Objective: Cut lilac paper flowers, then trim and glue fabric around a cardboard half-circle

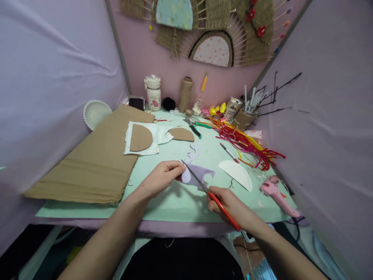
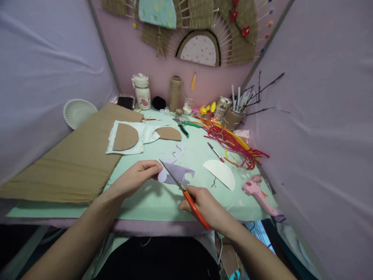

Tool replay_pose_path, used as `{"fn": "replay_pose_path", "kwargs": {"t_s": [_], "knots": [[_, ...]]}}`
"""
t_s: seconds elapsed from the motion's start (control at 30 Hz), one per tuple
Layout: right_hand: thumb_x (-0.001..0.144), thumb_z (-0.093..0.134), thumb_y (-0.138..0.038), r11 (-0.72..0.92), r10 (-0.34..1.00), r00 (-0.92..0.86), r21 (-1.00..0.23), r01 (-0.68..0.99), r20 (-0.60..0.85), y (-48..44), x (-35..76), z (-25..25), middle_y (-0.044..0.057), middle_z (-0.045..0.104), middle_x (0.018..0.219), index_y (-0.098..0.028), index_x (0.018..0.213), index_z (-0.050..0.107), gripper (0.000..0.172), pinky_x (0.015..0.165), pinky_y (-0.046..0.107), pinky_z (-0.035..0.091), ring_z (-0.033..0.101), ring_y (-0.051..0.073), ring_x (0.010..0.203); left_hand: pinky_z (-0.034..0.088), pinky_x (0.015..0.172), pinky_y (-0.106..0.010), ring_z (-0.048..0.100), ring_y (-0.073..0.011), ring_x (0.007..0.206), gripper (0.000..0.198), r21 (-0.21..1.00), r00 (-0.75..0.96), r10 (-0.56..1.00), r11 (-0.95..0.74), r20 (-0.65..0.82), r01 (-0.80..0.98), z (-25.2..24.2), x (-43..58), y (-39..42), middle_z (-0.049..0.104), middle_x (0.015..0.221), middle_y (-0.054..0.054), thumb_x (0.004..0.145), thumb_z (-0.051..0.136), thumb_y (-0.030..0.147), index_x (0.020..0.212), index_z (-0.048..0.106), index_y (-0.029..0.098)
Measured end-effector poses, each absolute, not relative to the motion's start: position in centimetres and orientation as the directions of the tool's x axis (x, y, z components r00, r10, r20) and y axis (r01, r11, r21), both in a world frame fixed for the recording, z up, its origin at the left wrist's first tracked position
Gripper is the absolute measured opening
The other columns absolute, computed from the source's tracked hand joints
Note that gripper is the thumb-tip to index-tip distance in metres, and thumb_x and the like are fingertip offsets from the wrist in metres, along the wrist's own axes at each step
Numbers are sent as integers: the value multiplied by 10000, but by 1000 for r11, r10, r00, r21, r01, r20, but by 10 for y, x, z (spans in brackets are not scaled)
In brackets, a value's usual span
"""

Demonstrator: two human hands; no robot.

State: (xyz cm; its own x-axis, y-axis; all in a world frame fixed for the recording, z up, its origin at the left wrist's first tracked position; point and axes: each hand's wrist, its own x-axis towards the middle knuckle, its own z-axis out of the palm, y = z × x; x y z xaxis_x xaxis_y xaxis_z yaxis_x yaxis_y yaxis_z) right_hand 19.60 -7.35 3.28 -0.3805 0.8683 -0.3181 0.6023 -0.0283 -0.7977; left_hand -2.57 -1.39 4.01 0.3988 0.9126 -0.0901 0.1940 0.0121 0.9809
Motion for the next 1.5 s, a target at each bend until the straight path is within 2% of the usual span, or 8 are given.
{"fn": "replay_pose_path", "kwargs": {"t_s": [0.23, 0.37, 0.5, 0.6, 0.8, 1.0, 1.27, 1.5], "knots": [[857, 533, -424, 160, 973, -202, -304, 939, -112, -45, 173, 18, 81, 623, 771, -173, 788, 553, 261, 558, 271, 328, 571, 203, 658, 405, 678, -260, 507, -138, 695, 269, 998, 167, 986, 34, -25, -49, 14, -26, -4, 587, 729, -14, 803, 562, 411, 717, 644, 170], [892, 497, -296, 201, 976, -214, -227, 953, -35, -34, 158, 10, 155, 646, 947, -123, 1019, 596, 236, 675, 315, 407, 621, 263, 816, 363, 597, -231, 449, -108, 640, 255, 984, 29, 999, -10, 15, -177, 7, -21, -4, 542, 695, 2, 810, 586, 404, 723, 649, 172], [896, 489, -212, 331, 942, -293, -315, 889, 162, -32, 156, 19, 160, 635, 1043, -132, 1055, 626, 225, 858, 378, 414, 574, 283, 989, 298, 524, -226, 381, -93, 581, 242, 955, -4, 999, -35, 36, -294, 7, -14, -9, 478, 642, 19, 811, 602, 396, 748, 676, 175], [932, 449, -239, 391, 919, -272, -589, 707, 284, -32, 156, 33, 104, 650, 1037, -177, 1015, 646, 222, 882, 345, 426, 581, 229, 990, 284, 515, -225, 363, -90, 583, 240, 945, 10, 998, -55, 61, -322, 7, -10, -12, 471, 660, 17, 823, 595, 393, 811, 708, 181], [859, 561, -280, 274, 954, -203, -919, 282, 222, -23, 143, 39, 48, 697, 882, -187, 881, 692, 162, 729, 288, 469, 624, 183, 814, 321, 550, -221, 382, -85, 603, 239, 934, 32, 995, -73, 90, -350, 5, -7, -15, 506, 720, 5, 840, 585, 382, 900, 727, 199], [799, 611, -228, 328, 945, -116, -880, 344, 306, -20, 143, 43, 28, 670, 743, -186, 721, 687, 117, 649, 268, 451, 596, 161, 697, 404, 621, -231, 536, -115, 703, 265, 902, 117, 993, 29, 24, -430, 10, -11, -17, 630, 793, -34, 845, 568, 378, 961, 714, 189], [806, 632, -210, 415, 907, -296, -749, 517, 298, -17, 163, 48, 10, 653, 732, -197, 712, 640, 95, 680, 266, 438, 594, 154, 710, 467, 739, -281, 615, -150, 775, 182, 938, 243, 966, 164, -90, -306, 14, -15, -12, 684, 853, -43, 745, 683, 313, 870, 706, 183], [793, 616, -276, 210, 945, -313, -907, 365, 93, -10, 168, 41, -4, 631, 703, -187, 710, 634, 123, 635, 254, 410, 549, 145, 661, 421, 706, -253, 566, -122, 715, 143, 975, 326, 939, 165, -109, -149, 6, -16, -11, 657, 781, -14, 690, 666, 183, 831, 684, 171]]}}
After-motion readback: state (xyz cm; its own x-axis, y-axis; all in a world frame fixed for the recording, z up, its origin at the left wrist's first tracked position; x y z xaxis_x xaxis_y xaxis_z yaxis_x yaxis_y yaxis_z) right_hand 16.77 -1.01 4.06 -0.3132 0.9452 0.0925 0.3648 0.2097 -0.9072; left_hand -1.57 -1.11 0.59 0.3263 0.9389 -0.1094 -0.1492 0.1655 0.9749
